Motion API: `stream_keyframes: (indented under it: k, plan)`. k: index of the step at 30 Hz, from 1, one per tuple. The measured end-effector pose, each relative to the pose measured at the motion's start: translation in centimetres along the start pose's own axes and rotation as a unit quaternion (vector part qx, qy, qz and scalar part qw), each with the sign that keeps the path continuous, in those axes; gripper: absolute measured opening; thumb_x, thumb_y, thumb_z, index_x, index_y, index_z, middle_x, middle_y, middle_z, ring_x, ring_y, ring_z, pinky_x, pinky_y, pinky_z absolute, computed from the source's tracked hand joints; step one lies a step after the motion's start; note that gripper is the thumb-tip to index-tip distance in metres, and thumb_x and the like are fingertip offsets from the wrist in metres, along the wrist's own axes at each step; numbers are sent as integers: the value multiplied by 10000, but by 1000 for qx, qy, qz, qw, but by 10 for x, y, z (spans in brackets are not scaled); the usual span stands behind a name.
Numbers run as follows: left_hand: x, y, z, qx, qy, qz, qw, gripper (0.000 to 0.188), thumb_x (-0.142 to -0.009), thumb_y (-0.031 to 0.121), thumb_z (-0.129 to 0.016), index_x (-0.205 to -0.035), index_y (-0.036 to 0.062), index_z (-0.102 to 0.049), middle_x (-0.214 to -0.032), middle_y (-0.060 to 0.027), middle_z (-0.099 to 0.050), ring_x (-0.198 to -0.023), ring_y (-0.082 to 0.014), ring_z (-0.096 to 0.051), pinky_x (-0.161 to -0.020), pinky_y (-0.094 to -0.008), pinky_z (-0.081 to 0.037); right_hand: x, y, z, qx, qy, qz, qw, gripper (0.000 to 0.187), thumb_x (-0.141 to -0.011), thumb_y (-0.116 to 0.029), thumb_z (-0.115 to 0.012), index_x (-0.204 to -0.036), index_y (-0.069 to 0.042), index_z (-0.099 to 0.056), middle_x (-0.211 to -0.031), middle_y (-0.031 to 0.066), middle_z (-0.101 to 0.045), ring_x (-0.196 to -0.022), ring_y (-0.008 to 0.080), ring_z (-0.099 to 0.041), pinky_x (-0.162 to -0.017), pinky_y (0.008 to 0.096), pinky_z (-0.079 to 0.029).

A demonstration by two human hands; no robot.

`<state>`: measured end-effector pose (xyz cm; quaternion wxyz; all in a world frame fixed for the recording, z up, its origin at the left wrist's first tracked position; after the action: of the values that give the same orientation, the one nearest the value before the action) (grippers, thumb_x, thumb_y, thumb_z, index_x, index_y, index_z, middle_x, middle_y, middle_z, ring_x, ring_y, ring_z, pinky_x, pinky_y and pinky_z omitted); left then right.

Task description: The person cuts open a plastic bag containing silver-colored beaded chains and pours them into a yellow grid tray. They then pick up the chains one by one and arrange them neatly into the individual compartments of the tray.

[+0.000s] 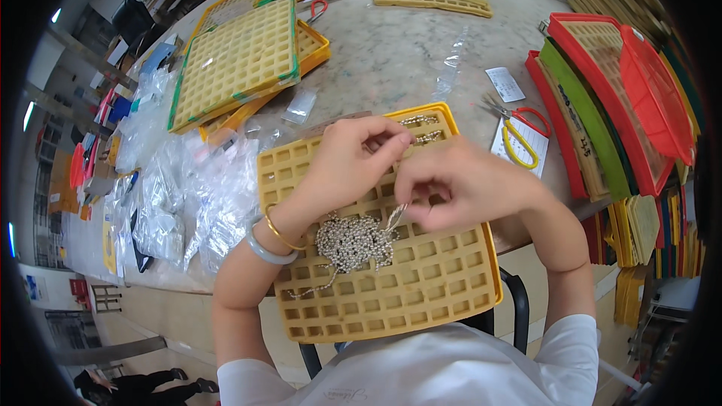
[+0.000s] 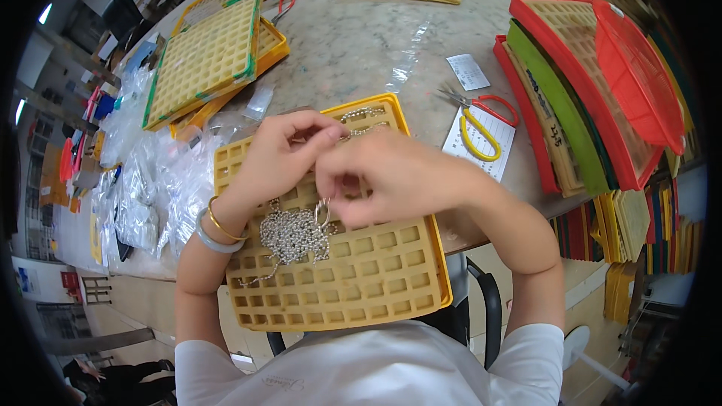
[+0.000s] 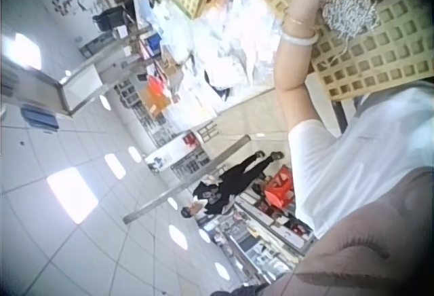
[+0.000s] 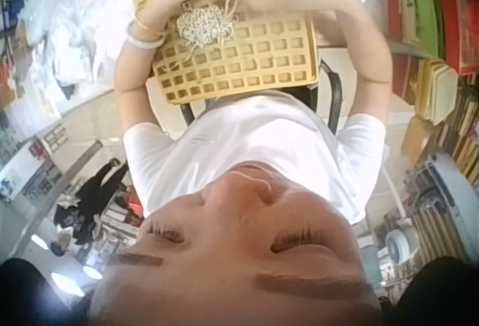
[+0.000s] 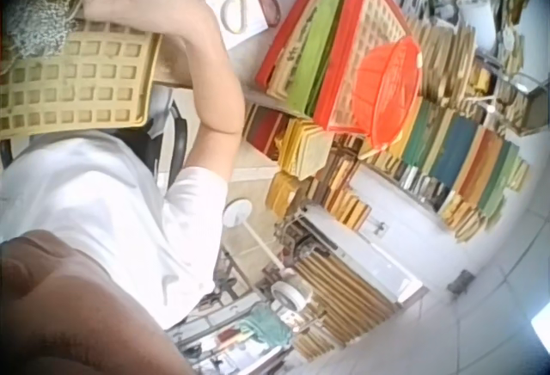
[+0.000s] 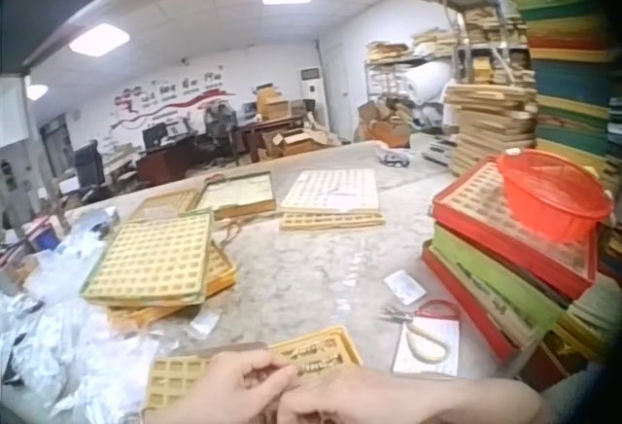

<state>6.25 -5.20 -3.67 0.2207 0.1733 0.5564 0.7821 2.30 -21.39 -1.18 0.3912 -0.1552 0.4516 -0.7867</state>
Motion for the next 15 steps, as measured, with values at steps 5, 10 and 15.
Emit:
stream_keyframes:
  k: [5,10,15]
  plan:
    - [7,12,-4,322,-123,111,932,350,-1000,186,-538,-1254,-54,-533,-984,-95,-689,-951,-146,-654,-848,-274,-518,3,10,33,-118,110,-48,986,118,-803,-93,-671,-825,-7,-593,-742,24,-635,-702,72,-590,-624,240,-492]
    - [3,4,-5,178,-172,55,967,268,-923,156,-667,-1122,-18,-625,-964,-43,-685,-861,-77,-624,-778,-240,-506,4,26,39,-186,130,-44,973,95,-826,-9,-636,-890,-3,-565,-855,28,-635,-838,70,-616,-708,225,-521]
    - [1,6,-1,113,-97,89,985,196,-878,138,-720,-982,-26,-695,-874,-27,-689,-779,-60,-620,-710,-221,-508,4,21,40,-155,133,-53,978,84,-822,-34,-642,-870,28,-612,-833,48,-662,-800,87,-628,-696,244,-531]
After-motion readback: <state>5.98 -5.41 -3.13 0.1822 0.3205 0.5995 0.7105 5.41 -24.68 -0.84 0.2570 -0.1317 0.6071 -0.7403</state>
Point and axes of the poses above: each hand's wrist, its own x-axis away from the middle knuckle, its own z-axis out of the back of the hand, y = z × x, the point moved 3 cm from there along -x, towards the middle knuckle
